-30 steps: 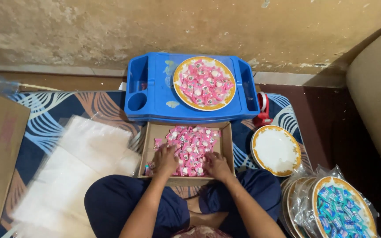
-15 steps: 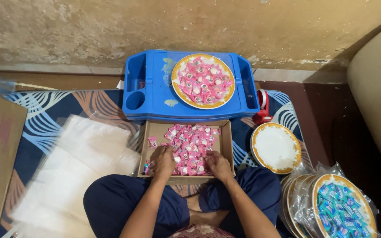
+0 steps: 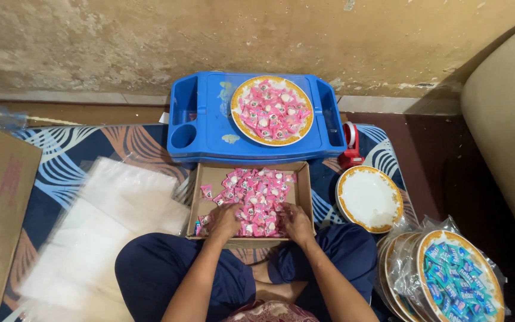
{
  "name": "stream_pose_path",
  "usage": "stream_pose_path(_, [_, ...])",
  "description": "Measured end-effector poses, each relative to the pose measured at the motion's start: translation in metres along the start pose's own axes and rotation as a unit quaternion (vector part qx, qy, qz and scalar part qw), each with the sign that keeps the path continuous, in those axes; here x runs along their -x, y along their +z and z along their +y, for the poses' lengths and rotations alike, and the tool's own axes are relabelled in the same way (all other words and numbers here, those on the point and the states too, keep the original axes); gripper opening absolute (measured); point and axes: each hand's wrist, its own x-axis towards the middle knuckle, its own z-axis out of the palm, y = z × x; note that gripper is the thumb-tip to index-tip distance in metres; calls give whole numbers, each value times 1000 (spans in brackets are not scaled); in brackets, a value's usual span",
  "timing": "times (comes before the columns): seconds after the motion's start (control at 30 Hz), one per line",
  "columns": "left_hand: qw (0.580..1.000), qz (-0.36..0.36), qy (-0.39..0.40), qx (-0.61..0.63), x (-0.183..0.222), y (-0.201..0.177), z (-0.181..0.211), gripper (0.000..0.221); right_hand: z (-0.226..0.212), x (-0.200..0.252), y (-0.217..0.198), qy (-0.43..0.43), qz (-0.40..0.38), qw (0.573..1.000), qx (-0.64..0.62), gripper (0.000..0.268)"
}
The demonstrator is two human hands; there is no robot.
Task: The person is sorting and arranging small pink packets of food into boxes and onto plates for packaging.
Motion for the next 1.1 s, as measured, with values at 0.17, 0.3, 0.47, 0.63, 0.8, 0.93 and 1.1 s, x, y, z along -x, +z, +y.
stream_pose_path(0.17, [999,36,38,-11,-28,40,-40,27,14,-5,9,-13,13,1000,6,40])
stream_pose_path(0.3, [997,69,23,1,-55,72,-73,27,15,-5,10,-19,17,1000,0,38])
stream_pose_path(0.47, [993,96,-71,24,-60,70,-72,35,10,-1,5,-16,14,1000,-1,38])
stream_pose_path(0.63, [989,62,-133,10,-71,77,-90,31,10,-1,6,-16,20,1000,-8,37])
stream_pose_path(0.8, [992,30,-126,3,-72,79,-90,32,18,-6,11,-29,22,999,-8,37])
stream_pose_path(0.93, [990,29,-135,19,-52,60,-65,33,14,-3,7,-34,18,999,-2,39])
stream_pose_path(1.1, [988,15,-150,22,-56,61,-68,37,6,1,2,-32,16,999,-7,38])
